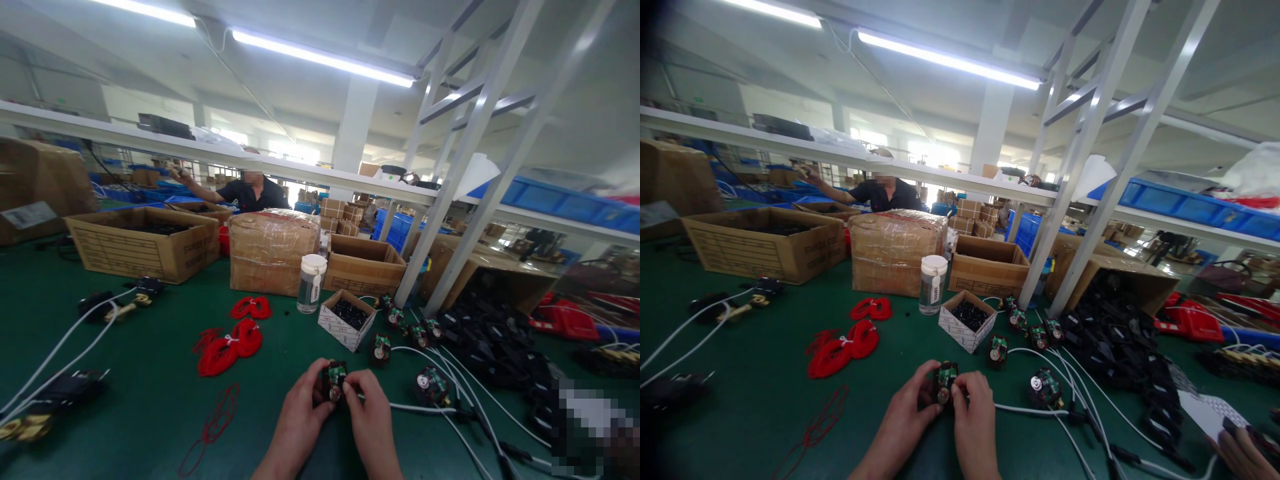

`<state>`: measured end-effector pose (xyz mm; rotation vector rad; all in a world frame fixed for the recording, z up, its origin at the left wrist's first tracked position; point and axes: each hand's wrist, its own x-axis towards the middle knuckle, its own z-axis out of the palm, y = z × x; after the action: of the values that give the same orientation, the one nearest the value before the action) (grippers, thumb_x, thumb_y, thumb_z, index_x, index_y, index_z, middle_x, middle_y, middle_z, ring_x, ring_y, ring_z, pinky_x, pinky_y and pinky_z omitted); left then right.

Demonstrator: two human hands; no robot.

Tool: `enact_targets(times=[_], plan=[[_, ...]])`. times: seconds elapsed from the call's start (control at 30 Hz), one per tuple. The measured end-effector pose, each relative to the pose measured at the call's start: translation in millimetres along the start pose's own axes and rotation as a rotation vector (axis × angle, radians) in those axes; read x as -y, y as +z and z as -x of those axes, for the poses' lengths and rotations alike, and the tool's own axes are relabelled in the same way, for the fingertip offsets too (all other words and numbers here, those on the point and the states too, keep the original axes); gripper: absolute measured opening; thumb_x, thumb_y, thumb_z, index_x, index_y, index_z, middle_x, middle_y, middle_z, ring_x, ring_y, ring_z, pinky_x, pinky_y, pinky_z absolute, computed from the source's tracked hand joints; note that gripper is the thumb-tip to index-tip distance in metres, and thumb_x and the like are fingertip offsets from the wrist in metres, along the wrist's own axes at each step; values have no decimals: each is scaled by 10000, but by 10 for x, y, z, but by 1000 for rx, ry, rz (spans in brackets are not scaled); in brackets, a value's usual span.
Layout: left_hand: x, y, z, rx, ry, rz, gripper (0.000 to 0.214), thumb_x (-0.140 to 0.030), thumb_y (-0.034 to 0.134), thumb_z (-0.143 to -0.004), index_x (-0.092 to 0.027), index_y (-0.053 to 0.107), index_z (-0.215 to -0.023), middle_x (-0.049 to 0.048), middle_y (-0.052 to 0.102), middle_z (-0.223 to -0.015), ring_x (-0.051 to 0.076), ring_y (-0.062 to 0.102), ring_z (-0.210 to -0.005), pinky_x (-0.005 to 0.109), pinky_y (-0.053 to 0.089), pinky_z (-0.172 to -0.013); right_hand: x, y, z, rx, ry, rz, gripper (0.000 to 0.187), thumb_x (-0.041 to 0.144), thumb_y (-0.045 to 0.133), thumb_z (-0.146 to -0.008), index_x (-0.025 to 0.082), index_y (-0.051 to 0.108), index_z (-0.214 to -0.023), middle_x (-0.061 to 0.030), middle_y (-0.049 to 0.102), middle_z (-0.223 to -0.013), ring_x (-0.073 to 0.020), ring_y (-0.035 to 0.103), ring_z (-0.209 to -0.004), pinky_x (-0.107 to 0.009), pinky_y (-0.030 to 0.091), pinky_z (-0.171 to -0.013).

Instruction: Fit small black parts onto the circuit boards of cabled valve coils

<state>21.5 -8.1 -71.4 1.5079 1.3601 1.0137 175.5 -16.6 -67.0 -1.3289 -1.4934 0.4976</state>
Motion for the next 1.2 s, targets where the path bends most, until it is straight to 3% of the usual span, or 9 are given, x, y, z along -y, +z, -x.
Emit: enact_targets(times=[0.17, 0.3, 0.53, 0.7, 0.83, 0.9, 1.03, 1.2], plan=[[-16, -3, 6, 1, -4, 1, 714, -149, 617, -650, -229, 541, -1355, 33, 717, -1129, 179, 654, -866, 286, 493, -846, 135, -246, -262, 245, -104, 26, 127, 190, 616, -839, 231, 692, -747, -3, 653, -771, -198, 601, -767, -284, 437, -708], [-35, -16, 10, -7, -17, -6, 725, -138, 618, -645, -225, 537, -1360, 40, 716, -1142, 182, 654, -886, 290, 490, -861, 208, -294, -382, 365, -80, 37, 150, 128, 591, -796, 233, 666, -719, 16, 627, -755, -187, 589, -737, -266, 412, -680], [-31, -9, 0, -13, -9, -22, 710, -150, 618, -652, -235, 543, -1353, 28, 739, -1086, 190, 672, -902, 292, 508, -862, 66, -106, -180, 144, -21, -14, 124, 171, 577, -830, 230, 615, -728, 17, 603, -742, -188, 575, -709, -272, 421, -668], [-56, -12, 5, -26, -17, -47, 704, -165, 607, -649, -243, 535, -1345, 6, 748, -1027, 185, 682, -850, 301, 522, -859, 72, 6, -87, 91, 46, -7, 126, 203, 551, -877, 225, 600, -763, 13, 610, -756, -188, 589, -726, -278, 430, -681], [-99, -26, 17, -19, -29, -76, 677, -201, 609, -680, -238, 514, -1349, 1, 752, -1025, 186, 703, -871, 289, 527, -861, 39, -31, -94, 119, 76, -6, 89, 247, 550, -906, 225, 605, -839, 1, 634, -800, -193, 617, -740, -290, 455, -693], [-117, -33, 11, -5, -40, -93, 670, -207, 604, -692, -235, 504, -1353, 3, 754, -1012, 190, 711, -883, 291, 524, -871, -58, -126, -86, 107, 37, 113, 99, 242, 530, -921, 227, 628, -927, -34, 660, -899, -220, 631, -823, -318, 463, -739], [-156, 11, -70, 11, -60, -129, 679, -193, 595, -702, -240, 478, -1369, -5, 756, -973, 196, 721, -894, 292, 513, -882, -401, -388, 29, 79, -107, 612, 257, 101, 564, -819, 255, 669, -997, -75, 677, -1049, -295, 603, -963, -403, 415, -811], [-275, 292, -323, 68, -12, -122, 655, -172, 587, -726, -224, 470, -1369, -1, 752, -964, 188, 724, -895, 280, 510, -866, -736, -638, 231, 54, -157, 876, 256, 136, 635, -805, 283, 674, -1011, -67, 680, -1006, -301, 601, -925, -420, 395, -796]])
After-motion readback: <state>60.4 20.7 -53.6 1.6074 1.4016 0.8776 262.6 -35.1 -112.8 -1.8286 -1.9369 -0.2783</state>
